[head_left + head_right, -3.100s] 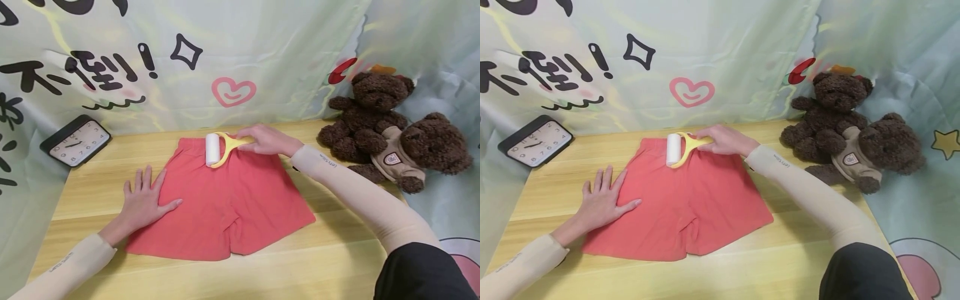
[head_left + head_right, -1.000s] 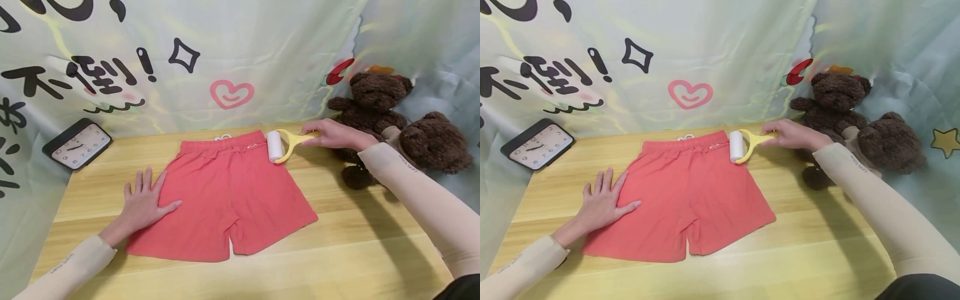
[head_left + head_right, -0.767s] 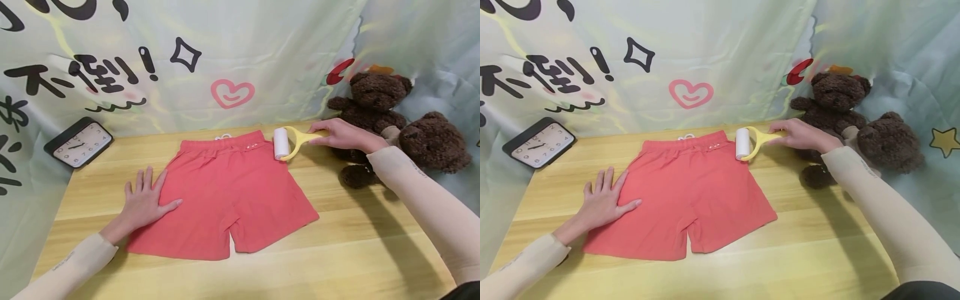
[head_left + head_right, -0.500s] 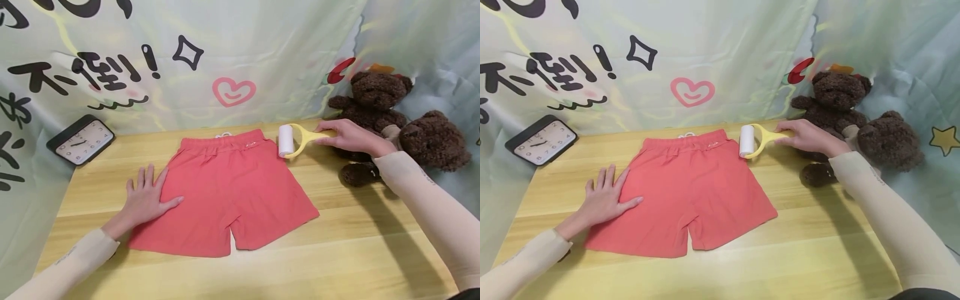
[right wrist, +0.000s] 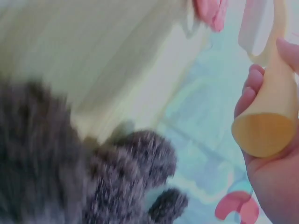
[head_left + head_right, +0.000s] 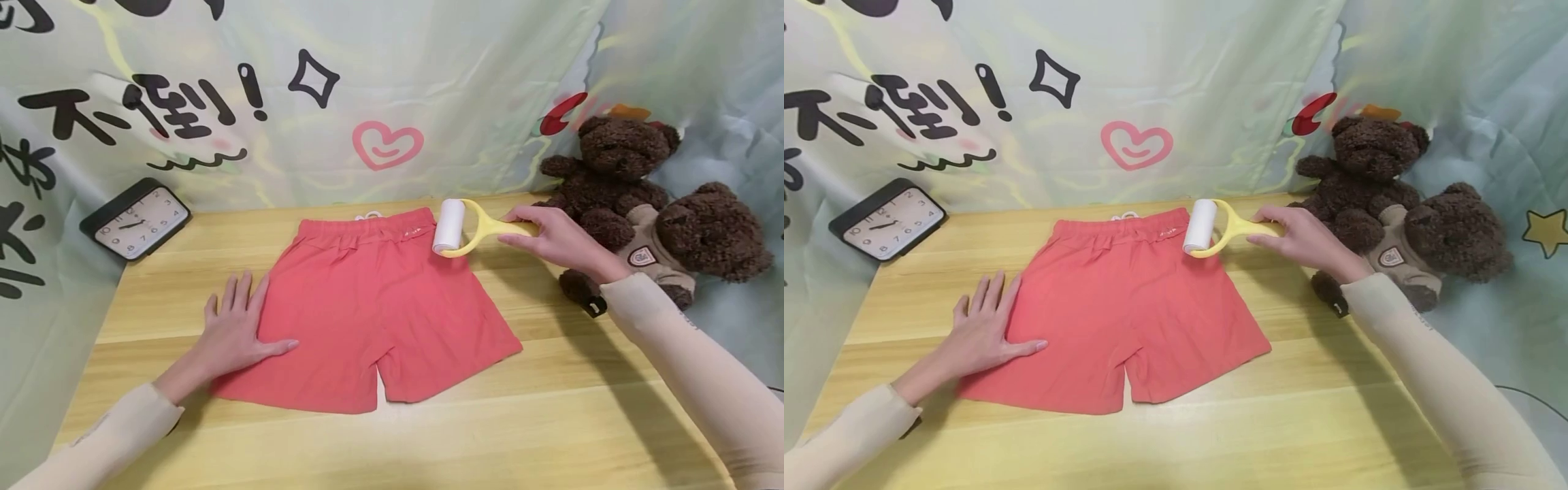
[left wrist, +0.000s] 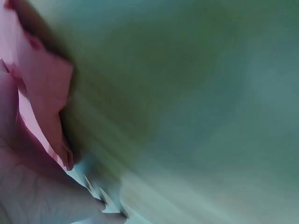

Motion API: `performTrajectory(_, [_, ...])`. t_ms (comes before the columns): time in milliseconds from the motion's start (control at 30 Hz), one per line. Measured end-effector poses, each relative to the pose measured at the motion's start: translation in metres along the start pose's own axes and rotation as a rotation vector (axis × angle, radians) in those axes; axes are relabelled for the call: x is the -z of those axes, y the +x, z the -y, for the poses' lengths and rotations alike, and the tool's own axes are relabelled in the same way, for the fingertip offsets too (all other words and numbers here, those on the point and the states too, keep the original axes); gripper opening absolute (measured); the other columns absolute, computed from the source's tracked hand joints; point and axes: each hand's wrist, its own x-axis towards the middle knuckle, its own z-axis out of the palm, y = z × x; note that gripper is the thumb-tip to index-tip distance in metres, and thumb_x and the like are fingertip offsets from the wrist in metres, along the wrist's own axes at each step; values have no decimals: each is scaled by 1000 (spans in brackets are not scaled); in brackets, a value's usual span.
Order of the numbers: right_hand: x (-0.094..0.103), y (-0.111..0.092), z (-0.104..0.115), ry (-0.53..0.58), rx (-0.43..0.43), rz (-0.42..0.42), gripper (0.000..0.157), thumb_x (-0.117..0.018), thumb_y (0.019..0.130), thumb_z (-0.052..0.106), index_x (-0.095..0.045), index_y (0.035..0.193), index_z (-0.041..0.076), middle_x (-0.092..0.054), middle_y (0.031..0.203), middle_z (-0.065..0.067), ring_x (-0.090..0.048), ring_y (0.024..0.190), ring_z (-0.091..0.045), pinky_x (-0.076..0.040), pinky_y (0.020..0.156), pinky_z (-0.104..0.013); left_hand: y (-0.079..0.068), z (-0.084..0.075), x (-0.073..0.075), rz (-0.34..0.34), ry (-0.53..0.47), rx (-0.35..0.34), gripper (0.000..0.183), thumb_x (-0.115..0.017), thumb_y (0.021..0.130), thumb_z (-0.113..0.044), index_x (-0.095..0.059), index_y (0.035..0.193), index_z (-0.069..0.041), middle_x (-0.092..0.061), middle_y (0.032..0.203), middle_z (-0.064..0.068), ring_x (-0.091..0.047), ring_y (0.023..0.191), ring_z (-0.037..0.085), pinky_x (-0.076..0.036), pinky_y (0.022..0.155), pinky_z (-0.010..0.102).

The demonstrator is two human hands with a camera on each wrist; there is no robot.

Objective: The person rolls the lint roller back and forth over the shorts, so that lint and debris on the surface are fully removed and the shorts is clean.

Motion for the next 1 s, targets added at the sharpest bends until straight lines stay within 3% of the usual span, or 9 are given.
performTrajectory(400, [-46,7,34,47,135,-99,10,-82,102,22,-80,111,23,-68,88,8,-52,66,-15,-43,62,-31,-34,1,-11,-97,21,-38,137,-76,81,-82,-14,174,-3,-18,172,36,-17,154,62,-13,113,84])
performTrajectory(567, [-65,11,58,80,132,-92,14,-83,101,22,-79,114,19,-71,91,8,-59,73,-15,-48,65,-33,-49,1,-14,-118,2,-25,137,-77,80,-83,-15,174,-5,-18,173,34,-16,156,58,-10,114,83])
performTrajectory(1000, [-118,30,118,165,147,-115,25,-84,97,24,-78,121,16,-71,101,6,-56,78,-17,-47,71,-39,-70,9,-24,-197,-1,-14,132,-81,79,-78,-25,172,-2,-21,174,31,-17,159,52,-12,115,81])
